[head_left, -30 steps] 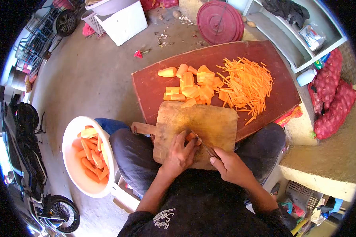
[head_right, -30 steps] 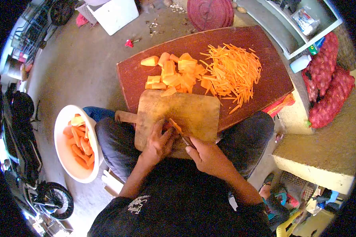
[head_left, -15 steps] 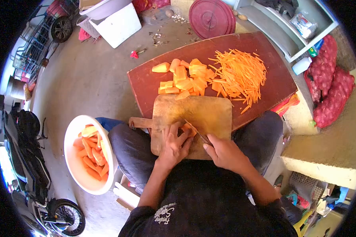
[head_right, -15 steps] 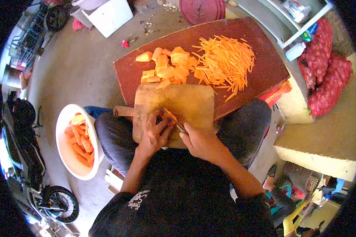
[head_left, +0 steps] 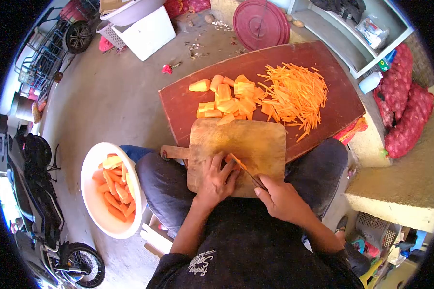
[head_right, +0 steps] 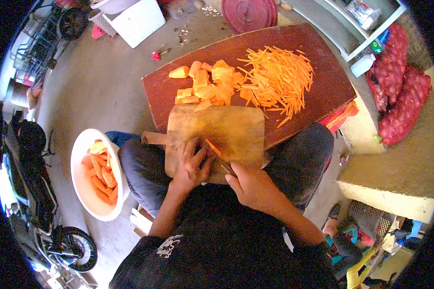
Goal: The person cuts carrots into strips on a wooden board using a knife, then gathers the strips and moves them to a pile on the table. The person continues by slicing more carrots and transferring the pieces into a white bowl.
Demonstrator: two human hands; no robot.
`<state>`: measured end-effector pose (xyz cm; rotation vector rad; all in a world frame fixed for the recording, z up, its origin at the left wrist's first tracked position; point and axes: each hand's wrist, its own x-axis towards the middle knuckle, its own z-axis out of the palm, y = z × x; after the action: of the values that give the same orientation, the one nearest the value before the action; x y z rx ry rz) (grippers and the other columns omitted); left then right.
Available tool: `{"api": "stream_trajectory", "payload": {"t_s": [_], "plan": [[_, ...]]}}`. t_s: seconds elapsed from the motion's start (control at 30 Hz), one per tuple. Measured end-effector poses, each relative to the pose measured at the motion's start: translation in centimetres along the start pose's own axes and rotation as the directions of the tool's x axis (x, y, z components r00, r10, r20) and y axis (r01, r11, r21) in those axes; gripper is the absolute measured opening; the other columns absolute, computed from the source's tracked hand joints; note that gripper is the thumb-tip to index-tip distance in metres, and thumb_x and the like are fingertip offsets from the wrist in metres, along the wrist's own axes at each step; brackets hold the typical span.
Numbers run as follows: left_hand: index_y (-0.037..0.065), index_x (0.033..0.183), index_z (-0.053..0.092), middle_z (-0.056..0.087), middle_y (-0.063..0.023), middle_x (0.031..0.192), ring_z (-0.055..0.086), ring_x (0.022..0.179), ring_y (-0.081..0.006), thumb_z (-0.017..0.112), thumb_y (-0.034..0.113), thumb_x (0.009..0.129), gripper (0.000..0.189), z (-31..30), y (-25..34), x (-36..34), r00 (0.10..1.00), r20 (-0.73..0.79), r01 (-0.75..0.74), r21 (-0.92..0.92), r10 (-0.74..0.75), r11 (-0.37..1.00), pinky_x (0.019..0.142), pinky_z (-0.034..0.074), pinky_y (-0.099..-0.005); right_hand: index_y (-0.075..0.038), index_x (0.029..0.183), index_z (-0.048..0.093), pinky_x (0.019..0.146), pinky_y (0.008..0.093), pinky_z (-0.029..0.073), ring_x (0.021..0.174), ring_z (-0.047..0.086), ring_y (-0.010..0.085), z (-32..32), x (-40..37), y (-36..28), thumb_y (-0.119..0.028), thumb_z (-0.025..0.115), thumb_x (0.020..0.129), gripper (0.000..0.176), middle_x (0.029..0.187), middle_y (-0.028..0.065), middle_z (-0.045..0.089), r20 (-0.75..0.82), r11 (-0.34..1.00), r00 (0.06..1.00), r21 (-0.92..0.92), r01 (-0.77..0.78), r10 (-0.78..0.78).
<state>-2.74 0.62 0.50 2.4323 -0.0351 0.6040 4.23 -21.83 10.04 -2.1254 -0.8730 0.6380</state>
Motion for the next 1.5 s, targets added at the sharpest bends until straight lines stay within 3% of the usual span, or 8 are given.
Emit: {"api": "stream_trajectory", "payload": {"t_s": [0.13,0.33,0.53,0.83,0.93,1.13,1.23,1.5], "plan": [[-0.001,0.116,0.076,0.063,-0.0235,0.125,0.063,0.109,-0.0424,0.084,0.006,0.083,0.034,-0.5,0.1,0.0,1.0,0.012,-0.001,-0.005,0.001,1.0,0.093,0.053,-0.0528,-0.001,0.123,0.059,0.079,0.0579,0.054,0.094,0.069,0.0544,-1.3,-0.8,-1.2,-0.025,0.06,0.109,0.028,0.093,0.0309,0.069,0.137,0.983,0.974,-0.059,-0.174,0.18],[-0.001,0.117,0.075,0.064,-0.0235,0.127,0.063,0.111,-0.042,0.085,0.007,0.082,0.037,-0.5,0.0,0.0,0.999,0.032,0.022,0.031,-0.023,0.999,0.093,0.052,-0.053,-0.001,0.122,0.06,0.077,0.0568,0.053,0.09,0.068,0.0531,1.8,4.3,1.0,-0.023,0.06,0.109,0.026,0.092,0.0298,0.069,0.019,0.995,0.999,-0.092,0.05,-0.049],[0.001,0.117,0.076,0.065,-0.0221,0.125,0.063,0.109,-0.0403,0.087,0.01,0.08,0.04,0.2,-0.8,-0.6,0.997,-0.067,-0.027,0.018,0.028,0.999,0.09,0.05,-0.0518,-0.001,0.118,0.061,0.077,0.0513,0.054,0.09,0.068,0.0497,-0.3,3.0,-0.7,-0.023,0.061,0.109,0.024,0.094,0.0276,0.068,0.08,0.992,0.994,0.092,-0.087,0.08],[0.0,0.118,0.076,0.064,-0.0255,0.13,0.063,0.11,-0.0423,0.087,0.01,0.081,0.04,-0.2,-0.4,-0.9,1.0,-0.007,0.012,0.042,-0.011,0.999,0.093,0.05,-0.0531,0.002,0.118,0.058,0.074,0.0588,0.052,0.086,0.067,0.0549,1.0,2.0,-0.1,-0.023,0.061,0.109,0.027,0.089,0.0306,0.068,0.036,0.997,0.999,-0.062,0.043,-0.041],[0.0,0.117,0.077,0.062,-0.0271,0.133,0.062,0.113,-0.0437,0.085,0.009,0.082,0.037,-0.1,-0.7,-0.6,0.998,-0.062,0.029,0.06,-0.026,0.998,0.094,0.05,-0.0539,0.003,0.118,0.057,0.074,0.0605,0.052,0.087,0.067,0.0561,1.4,3.7,-0.2,-0.023,0.062,0.109,0.028,0.089,0.032,0.068,0.047,0.993,0.998,-0.11,0.054,-0.049],[0.001,0.112,0.078,0.062,-0.0268,0.133,0.062,0.114,-0.0446,0.085,0.011,0.081,0.033,-0.4,-0.8,-0.8,0.999,-0.035,0.035,0.055,-0.033,0.998,0.093,0.051,-0.0549,0.003,0.113,0.057,0.076,0.059,0.052,0.086,0.066,0.0554,1.9,3.6,0.1,-0.023,0.062,0.108,0.027,0.088,0.032,0.066,0.035,0.997,0.997,-0.04,0.069,-0.067],[0.001,0.109,0.078,0.063,-0.0258,0.13,0.063,0.11,-0.0438,0.086,0.012,0.081,0.032,0.0,-0.3,-0.9,0.996,-0.093,-0.003,0.033,0.006,0.999,0.091,0.052,-0.054,0.003,0.11,0.057,0.077,0.0561,0.052,0.086,0.065,0.0545,1.6,2.5,0.2,-0.021,0.062,0.108,0.025,0.089,0.0306,0.065,0.05,0.992,0.999,0.123,-0.027,0.021],[0.001,0.109,0.078,0.063,-0.0266,0.127,0.063,0.112,-0.0446,0.086,0.01,0.081,0.031,0.0,0.0,-0.9,0.999,-0.025,-0.019,0.049,0.02,0.999,0.095,0.054,-0.0542,0.002,0.113,0.059,0.08,0.0551,0.054,0.092,0.067,0.0537,0.6,1.1,-0.7,-0.024,0.061,0.109,0.026,0.097,0.0309,0.067,0.039,0.999,0.999,0.018,0.029,-0.03]]}}
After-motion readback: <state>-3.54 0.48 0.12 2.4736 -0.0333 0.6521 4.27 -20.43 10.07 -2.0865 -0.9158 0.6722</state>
